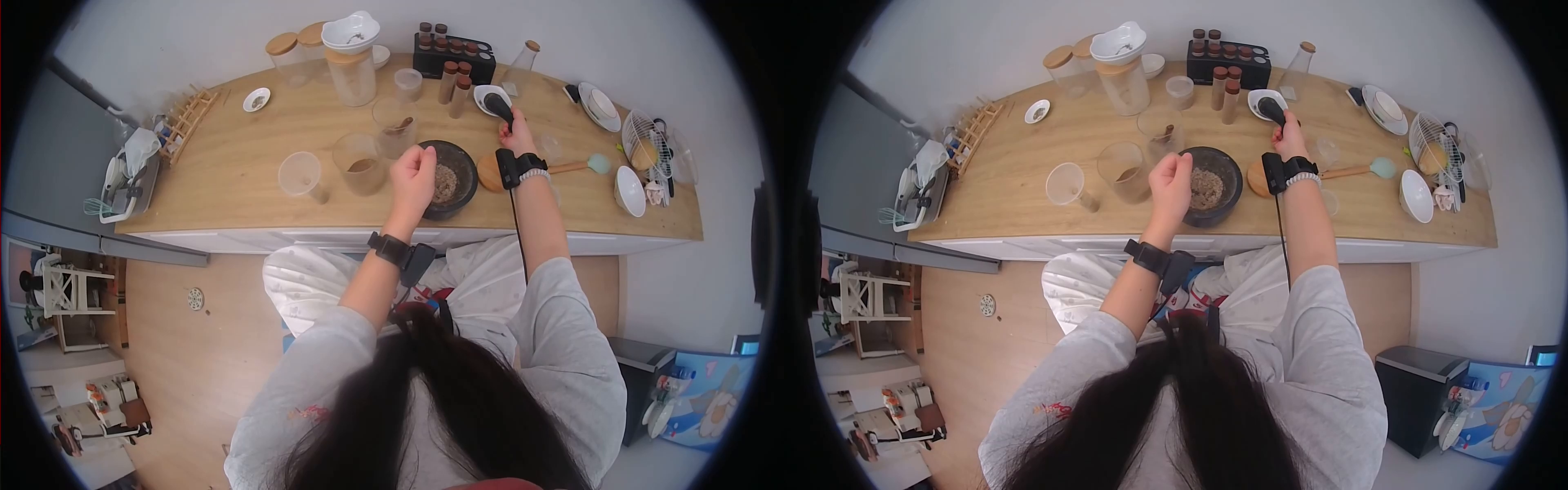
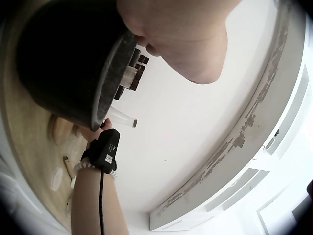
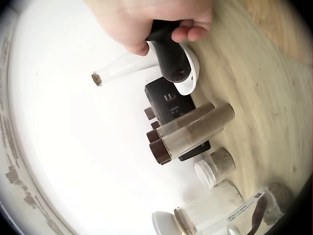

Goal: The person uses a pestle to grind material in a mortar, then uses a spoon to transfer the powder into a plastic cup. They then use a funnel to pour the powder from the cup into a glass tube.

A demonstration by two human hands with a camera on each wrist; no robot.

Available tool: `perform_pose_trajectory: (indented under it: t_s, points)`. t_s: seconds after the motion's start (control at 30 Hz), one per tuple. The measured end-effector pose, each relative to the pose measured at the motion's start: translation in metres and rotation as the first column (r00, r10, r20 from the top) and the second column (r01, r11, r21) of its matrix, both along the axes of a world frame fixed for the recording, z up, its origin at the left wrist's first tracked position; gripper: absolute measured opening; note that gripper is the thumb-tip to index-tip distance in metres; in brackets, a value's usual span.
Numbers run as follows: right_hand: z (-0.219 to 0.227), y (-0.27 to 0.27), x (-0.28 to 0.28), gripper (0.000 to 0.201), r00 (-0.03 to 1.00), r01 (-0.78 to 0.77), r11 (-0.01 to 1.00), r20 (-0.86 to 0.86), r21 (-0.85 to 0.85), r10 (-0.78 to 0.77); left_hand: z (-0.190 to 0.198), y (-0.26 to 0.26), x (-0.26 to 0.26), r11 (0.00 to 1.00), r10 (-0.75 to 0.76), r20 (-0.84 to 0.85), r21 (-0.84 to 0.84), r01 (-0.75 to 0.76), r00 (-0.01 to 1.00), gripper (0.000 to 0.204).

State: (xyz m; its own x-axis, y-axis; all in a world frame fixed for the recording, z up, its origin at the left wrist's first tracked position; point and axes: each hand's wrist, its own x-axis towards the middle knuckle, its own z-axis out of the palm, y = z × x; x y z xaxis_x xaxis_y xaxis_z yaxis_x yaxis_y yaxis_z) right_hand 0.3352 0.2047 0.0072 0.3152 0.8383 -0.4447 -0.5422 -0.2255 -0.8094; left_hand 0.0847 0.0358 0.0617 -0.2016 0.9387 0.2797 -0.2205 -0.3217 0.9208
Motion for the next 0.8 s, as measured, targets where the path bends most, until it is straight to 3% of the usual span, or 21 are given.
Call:
perform_pose_trajectory:
  t_s: [0.3,0.8]
  points:
    - [-0.005,0.003,0.000,0.027,1.000,-0.010,1.000,-0.010,-0.011,0.009,0.000,0.000,-0.002,1.000,0.016,-0.073,0.026,-0.014,0.997,0.032]
    - [-0.016,-0.006,0.004,0.026,0.983,-0.074,0.996,0.170,0.042,0.066,0.003,0.000,0.000,0.999,0.033,-0.077,0.038,-0.030,0.996,0.033]
